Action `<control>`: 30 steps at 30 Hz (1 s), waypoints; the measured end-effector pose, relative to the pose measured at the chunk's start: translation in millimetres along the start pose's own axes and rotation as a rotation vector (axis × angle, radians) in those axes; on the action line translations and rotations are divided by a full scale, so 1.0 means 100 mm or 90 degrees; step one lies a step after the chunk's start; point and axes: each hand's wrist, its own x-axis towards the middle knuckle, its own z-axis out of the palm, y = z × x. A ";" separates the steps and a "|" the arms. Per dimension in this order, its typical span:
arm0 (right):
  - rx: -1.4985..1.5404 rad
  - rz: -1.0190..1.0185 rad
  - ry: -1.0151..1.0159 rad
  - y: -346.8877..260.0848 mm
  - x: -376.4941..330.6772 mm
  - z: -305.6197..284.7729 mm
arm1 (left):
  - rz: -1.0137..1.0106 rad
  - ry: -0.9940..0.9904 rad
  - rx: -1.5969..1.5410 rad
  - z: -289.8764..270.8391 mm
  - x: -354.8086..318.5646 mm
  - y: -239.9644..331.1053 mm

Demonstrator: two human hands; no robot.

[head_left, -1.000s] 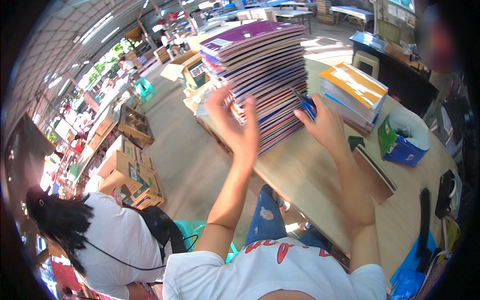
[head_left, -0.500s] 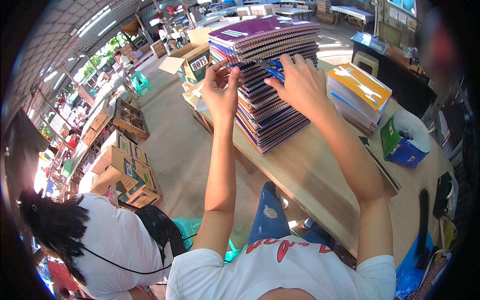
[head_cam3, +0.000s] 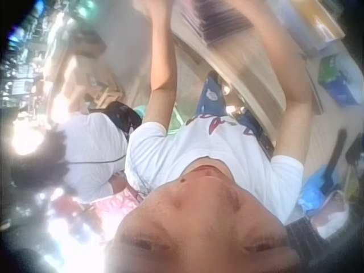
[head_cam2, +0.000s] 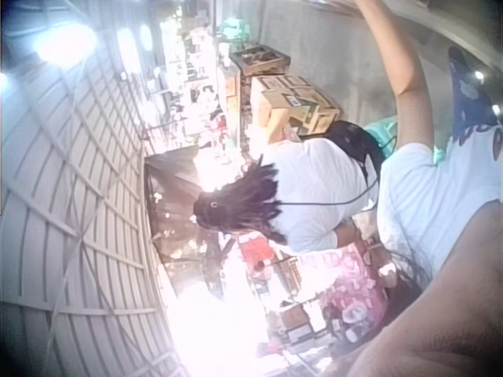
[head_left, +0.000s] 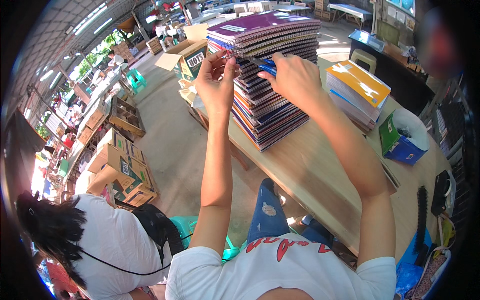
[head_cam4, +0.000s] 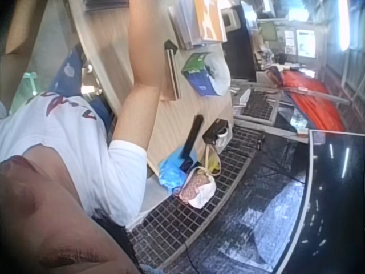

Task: The person assembles notebooks by threading wire spirals through pre-punched holes in stacks of paper and covers using a small tool and by hand, then crimping the ends of the wire.

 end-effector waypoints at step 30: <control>0.006 0.007 -0.053 -0.02 0.16 -0.12 | 0.033 -0.045 0.167 -0.08 0.13 0.04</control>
